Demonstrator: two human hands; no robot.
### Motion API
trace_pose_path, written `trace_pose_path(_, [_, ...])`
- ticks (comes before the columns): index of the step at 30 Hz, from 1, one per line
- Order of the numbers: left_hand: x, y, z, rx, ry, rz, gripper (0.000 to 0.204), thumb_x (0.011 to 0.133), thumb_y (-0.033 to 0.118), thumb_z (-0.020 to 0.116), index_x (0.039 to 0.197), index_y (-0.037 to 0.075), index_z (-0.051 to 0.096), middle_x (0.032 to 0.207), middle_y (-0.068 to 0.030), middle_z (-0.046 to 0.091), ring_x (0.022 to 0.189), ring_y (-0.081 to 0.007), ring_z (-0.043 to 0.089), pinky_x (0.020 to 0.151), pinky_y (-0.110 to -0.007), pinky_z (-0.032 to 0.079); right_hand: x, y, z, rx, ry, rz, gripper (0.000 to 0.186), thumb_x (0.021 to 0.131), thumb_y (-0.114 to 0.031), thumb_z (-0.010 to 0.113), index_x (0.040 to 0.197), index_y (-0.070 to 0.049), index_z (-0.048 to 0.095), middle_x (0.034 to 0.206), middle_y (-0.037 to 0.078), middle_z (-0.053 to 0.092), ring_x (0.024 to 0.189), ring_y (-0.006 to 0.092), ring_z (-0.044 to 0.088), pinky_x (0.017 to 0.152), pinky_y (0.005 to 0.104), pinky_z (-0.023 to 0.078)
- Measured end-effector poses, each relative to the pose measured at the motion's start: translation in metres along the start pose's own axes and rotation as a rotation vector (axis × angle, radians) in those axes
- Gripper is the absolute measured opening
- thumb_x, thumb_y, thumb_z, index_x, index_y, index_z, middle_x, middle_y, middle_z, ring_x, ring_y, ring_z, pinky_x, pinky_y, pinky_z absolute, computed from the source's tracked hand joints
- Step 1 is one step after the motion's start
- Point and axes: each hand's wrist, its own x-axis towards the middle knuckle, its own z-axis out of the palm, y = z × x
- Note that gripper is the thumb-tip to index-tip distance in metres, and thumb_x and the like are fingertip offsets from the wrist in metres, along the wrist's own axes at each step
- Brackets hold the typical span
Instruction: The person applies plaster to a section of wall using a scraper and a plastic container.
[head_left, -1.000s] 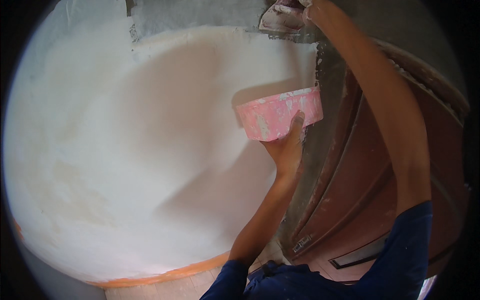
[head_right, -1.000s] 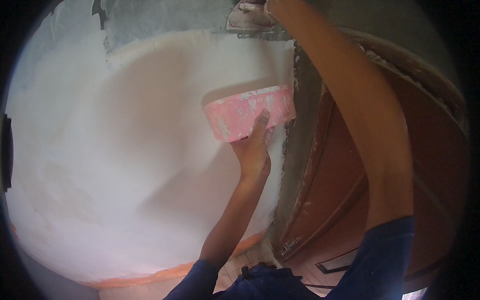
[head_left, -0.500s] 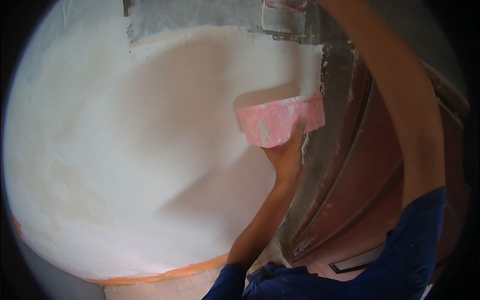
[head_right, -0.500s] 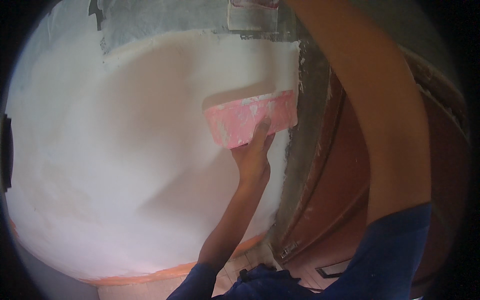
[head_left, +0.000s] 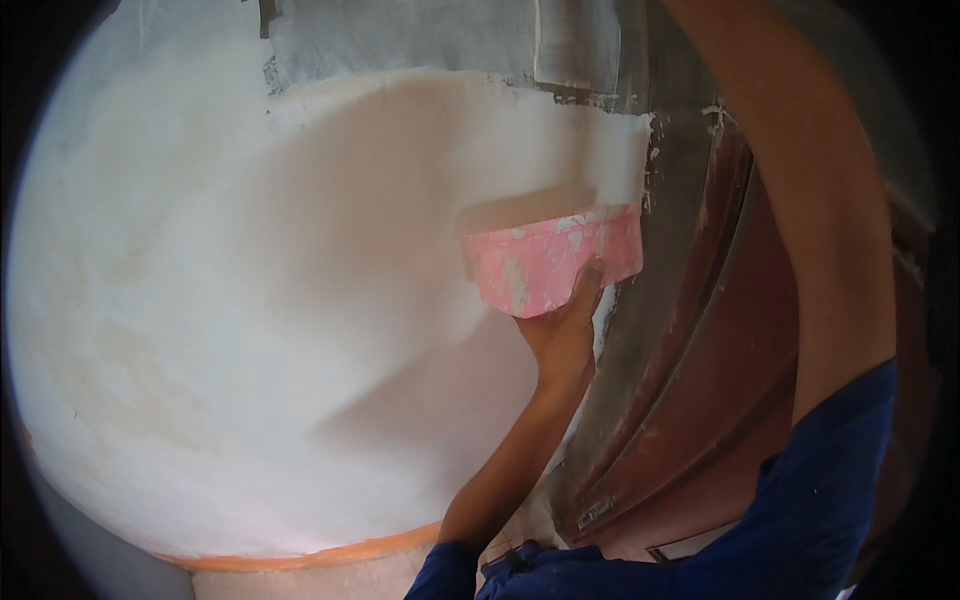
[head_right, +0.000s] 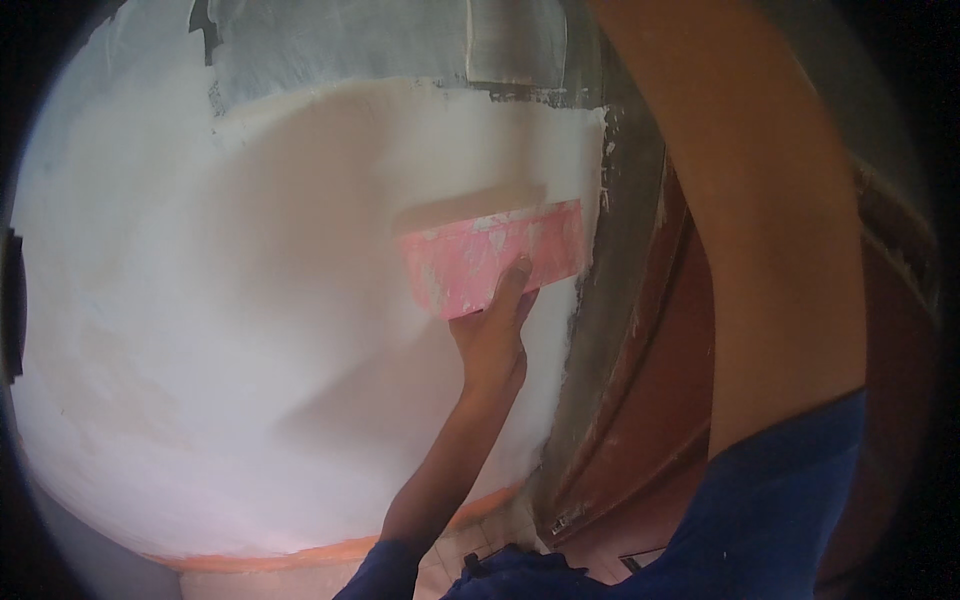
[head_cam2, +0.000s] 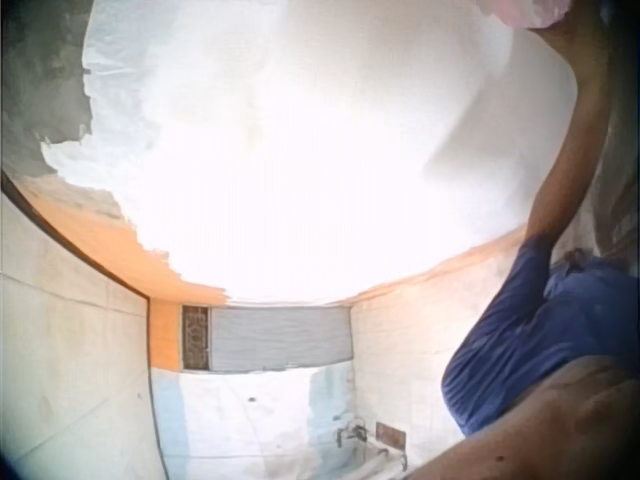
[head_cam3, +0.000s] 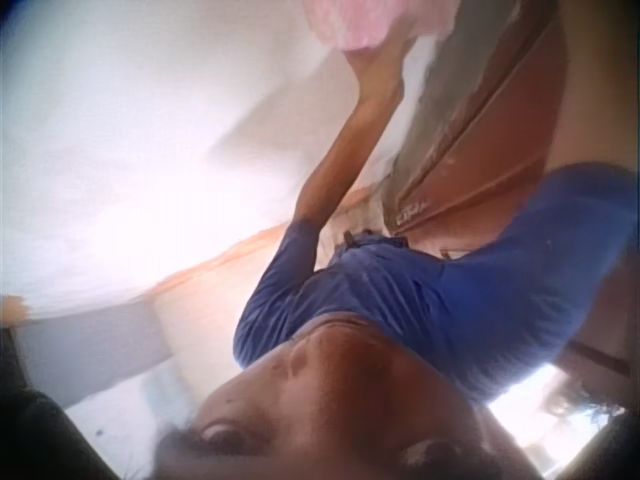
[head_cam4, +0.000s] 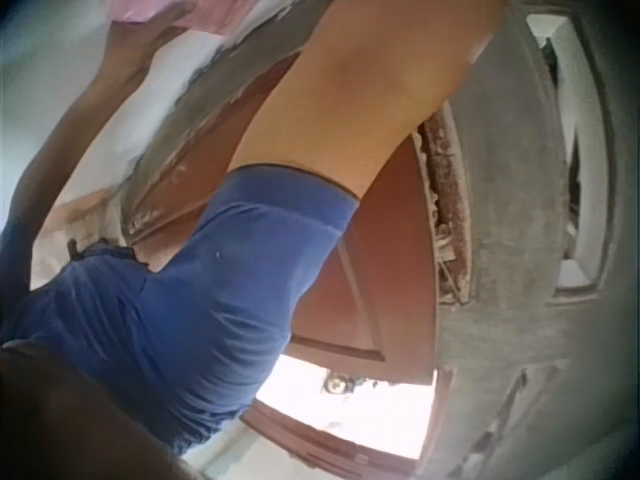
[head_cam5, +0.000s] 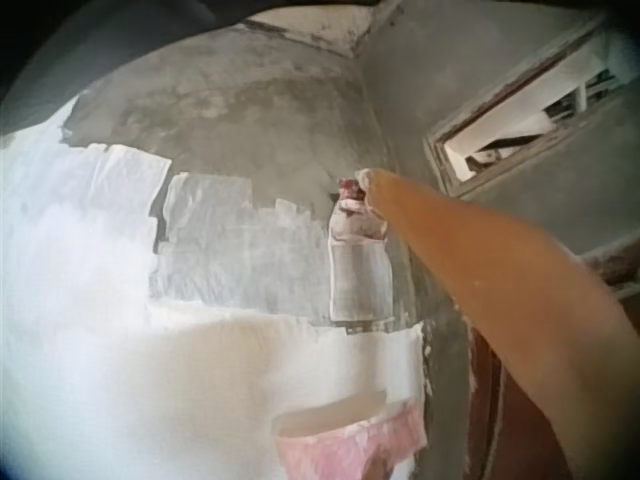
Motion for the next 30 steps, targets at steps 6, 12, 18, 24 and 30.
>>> trace_pose_path(6, [-0.007,-0.001,0.001,0.037,0.046,-0.008,0.048,0.076,0.006,0.063,0.117,0.006,0.038,0.111,-0.0066,0.047,0.102,-0.0168,0.048,0.084,-0.032,0.044,0.008,-0.01,-0.016,0.024,-0.11,-0.029,0.009,0.059,0.006,0.047,0.058,-0.002,0.05,0.06,0.015,0.051,0.057,0.0304,0.052,0.049,0.0443,0.048])
trace_pose_path(12, [-0.011,-0.003,0.0,0.013,0.062,-0.035,0.049,0.075,0.0,0.063,0.116,0.004,0.038,0.109,-0.0065,0.048,0.099,-0.0158,0.05,0.077,-0.028,0.046,0.019,-0.031,-0.041,0.044,-0.368,-0.103,0.01,0.057,0.007,0.047,0.058,-0.002,0.05,0.061,0.015,0.052,0.058,0.0313,0.053,0.048,0.0433,0.048])
trace_pose_path(18, [-0.012,0.002,-0.02,0.051,0.158,0.01,0.049,0.075,0.0,0.063,0.117,0.004,0.038,0.109,-0.0066,0.048,0.098,-0.0153,0.05,0.077,-0.027,0.046,-0.106,0.034,0.033,-0.251,0.471,-0.002,0.01,0.068,0.004,0.043,0.072,0.001,0.051,0.071,0.016,0.056,0.067,0.0304,0.06,0.05,0.0388,0.049])
trace_pose_path(24, [-0.021,0.003,-0.009,-0.016,0.134,-0.032,0.051,0.075,-0.001,0.063,0.118,0.004,0.037,0.111,-0.0066,0.047,0.101,-0.0155,0.049,0.083,-0.028,0.044,-0.156,0.036,0.015,-0.667,0.305,0.031,0.013,0.082,-0.005,0.043,0.078,0.005,0.05,0.073,0.013,0.059,0.058,0.0219,0.063,0.053,0.0254,0.057])
trace_pose_path(30, [-0.013,-0.007,-0.018,0.012,0.108,0.014,0.052,0.075,-0.001,0.063,0.119,0.003,0.036,0.111,-0.007,0.047,0.102,-0.0159,0.048,0.084,-0.028,0.043,-0.137,0.043,0.042,-0.175,0.487,0.112,0.013,0.082,-0.006,0.044,0.08,0.004,0.051,0.074,0.016,0.06,0.064,0.0228,0.063,0.051,0.0262,0.056])
